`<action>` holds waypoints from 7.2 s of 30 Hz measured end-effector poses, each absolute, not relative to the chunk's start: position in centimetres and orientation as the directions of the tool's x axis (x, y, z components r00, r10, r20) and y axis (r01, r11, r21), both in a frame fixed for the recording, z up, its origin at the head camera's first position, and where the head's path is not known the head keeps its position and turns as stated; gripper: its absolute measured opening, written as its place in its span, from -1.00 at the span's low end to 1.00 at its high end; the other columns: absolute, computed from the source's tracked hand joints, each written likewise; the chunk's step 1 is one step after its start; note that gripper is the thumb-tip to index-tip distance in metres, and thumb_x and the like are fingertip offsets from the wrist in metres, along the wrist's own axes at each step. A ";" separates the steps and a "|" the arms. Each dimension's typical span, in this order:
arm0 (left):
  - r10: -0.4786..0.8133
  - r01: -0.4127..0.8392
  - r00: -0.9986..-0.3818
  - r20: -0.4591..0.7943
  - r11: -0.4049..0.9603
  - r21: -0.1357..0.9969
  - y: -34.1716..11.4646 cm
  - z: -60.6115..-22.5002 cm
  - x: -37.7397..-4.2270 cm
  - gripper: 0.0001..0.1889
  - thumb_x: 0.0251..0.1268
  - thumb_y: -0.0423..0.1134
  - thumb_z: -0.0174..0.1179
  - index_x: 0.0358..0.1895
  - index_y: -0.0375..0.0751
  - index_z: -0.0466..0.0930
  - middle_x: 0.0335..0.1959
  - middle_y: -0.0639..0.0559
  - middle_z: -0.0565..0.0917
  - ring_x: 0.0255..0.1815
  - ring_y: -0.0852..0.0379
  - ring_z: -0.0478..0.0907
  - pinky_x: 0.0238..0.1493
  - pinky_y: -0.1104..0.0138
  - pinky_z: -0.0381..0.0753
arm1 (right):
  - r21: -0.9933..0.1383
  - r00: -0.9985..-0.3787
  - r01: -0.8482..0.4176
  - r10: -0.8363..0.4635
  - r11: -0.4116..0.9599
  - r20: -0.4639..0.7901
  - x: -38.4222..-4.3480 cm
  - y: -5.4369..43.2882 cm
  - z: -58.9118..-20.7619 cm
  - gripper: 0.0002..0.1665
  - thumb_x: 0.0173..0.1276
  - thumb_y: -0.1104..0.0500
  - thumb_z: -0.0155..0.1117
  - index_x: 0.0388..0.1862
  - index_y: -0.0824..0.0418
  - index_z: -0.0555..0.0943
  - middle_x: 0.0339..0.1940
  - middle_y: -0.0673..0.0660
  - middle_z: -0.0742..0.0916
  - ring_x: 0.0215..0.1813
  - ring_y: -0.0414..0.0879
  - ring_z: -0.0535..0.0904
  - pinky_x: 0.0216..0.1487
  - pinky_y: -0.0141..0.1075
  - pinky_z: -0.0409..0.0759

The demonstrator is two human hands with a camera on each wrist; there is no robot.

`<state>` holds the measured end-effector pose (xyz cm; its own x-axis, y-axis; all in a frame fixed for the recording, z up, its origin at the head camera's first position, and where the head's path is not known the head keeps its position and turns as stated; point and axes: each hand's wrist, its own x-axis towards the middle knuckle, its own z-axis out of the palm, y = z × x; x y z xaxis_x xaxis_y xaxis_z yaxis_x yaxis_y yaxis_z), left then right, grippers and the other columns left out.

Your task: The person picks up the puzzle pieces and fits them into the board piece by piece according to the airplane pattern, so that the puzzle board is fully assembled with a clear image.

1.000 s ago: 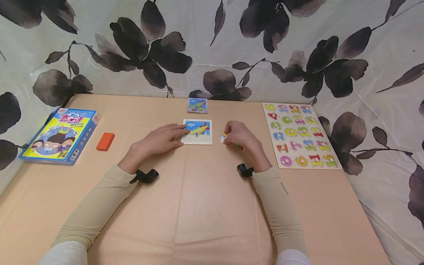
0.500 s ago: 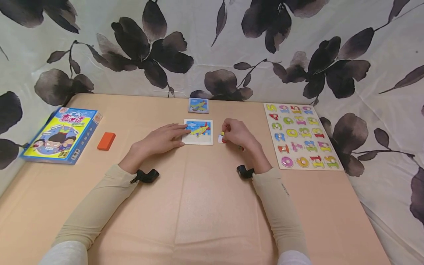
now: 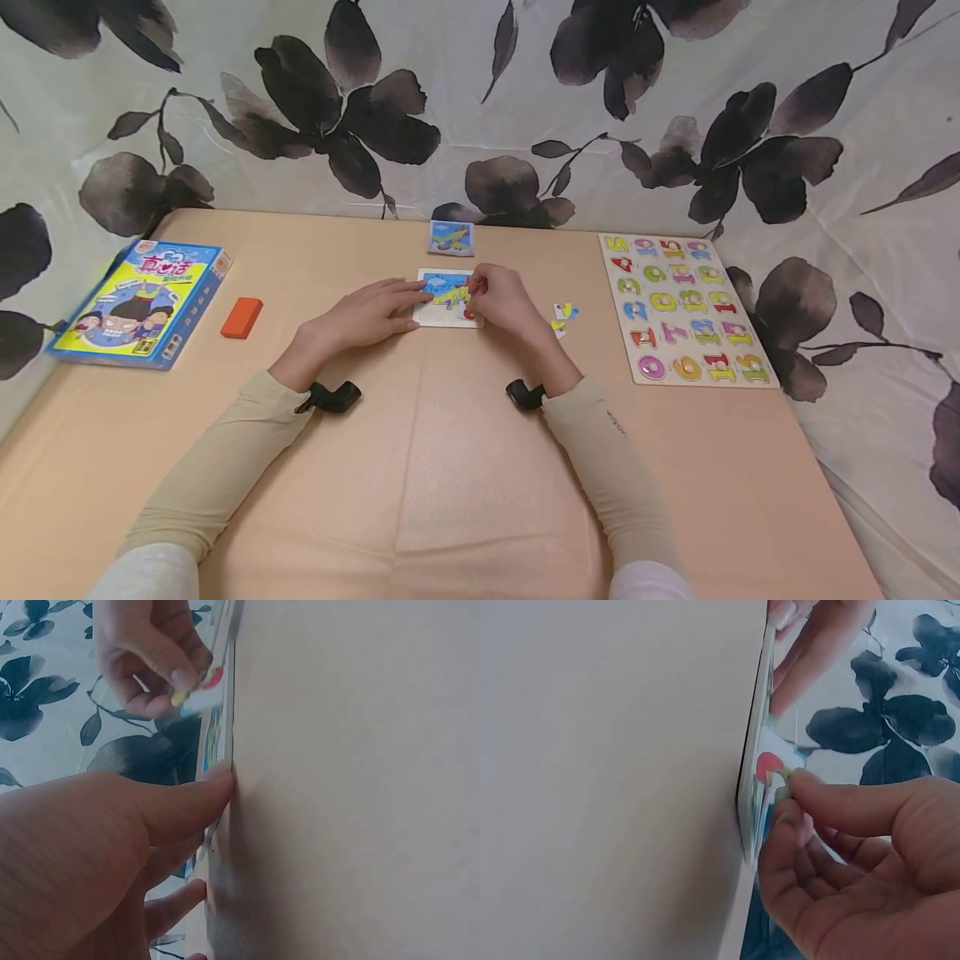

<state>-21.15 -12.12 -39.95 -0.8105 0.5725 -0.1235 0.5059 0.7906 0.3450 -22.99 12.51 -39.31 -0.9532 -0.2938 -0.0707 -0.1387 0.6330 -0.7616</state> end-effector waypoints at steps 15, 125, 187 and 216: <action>0.574 0.515 -0.812 -0.109 0.791 0.330 -12.3 -40.0 -21.1 -0.38 0.47 -0.02 0.12 0.52 -0.05 0.26 0.58 0.03 0.24 0.61 -0.16 0.10 0.55 -0.09 0.14 | -0.721 -0.955 -0.140 -0.284 0.679 -0.081 -23.2 9.3 -39.4 -0.90 0.17 0.33 0.37 -0.32 0.29 0.65 -0.44 0.12 0.64 -0.30 -0.05 0.49 -0.30 -0.35 0.40; 0.586 0.534 -0.805 -0.095 0.784 0.317 -12.0 -39.8 -20.7 -0.43 0.47 -0.03 0.12 0.49 0.01 0.32 0.58 -0.03 0.23 0.61 -0.19 0.09 0.50 -0.19 0.17 | -0.539 -0.903 -0.125 -0.321 0.833 -0.286 -20.9 24.0 -38.7 -0.74 0.13 0.41 0.41 -0.20 0.27 0.61 -0.22 0.20 0.59 -0.14 0.05 0.46 -0.16 -0.26 0.49; 0.583 0.531 -0.805 -0.106 0.789 0.308 -12.0 -39.9 -21.0 -0.43 0.47 -0.01 0.12 0.49 0.05 0.32 0.58 0.01 0.23 0.61 -0.18 0.09 0.50 -0.17 0.19 | -0.716 -0.913 -0.050 -0.323 0.696 -0.250 -23.6 9.9 -39.1 -0.94 0.31 0.30 0.31 -0.26 0.27 0.62 -0.33 0.16 0.59 -0.25 -0.01 0.47 -0.37 -0.36 0.43; 0.611 0.585 -0.791 -0.043 0.775 0.239 -10.9 -40.2 -20.3 -0.48 0.48 -0.12 0.11 0.47 0.11 0.36 0.54 -0.08 0.31 0.55 -0.19 0.22 0.42 -0.15 0.34 | -0.642 -0.932 -0.134 -0.317 0.755 -0.178 -23.1 9.7 -39.3 -0.93 0.30 0.32 0.31 -0.37 0.27 0.58 -0.42 0.12 0.57 -0.26 -0.02 0.44 -0.33 -0.31 0.35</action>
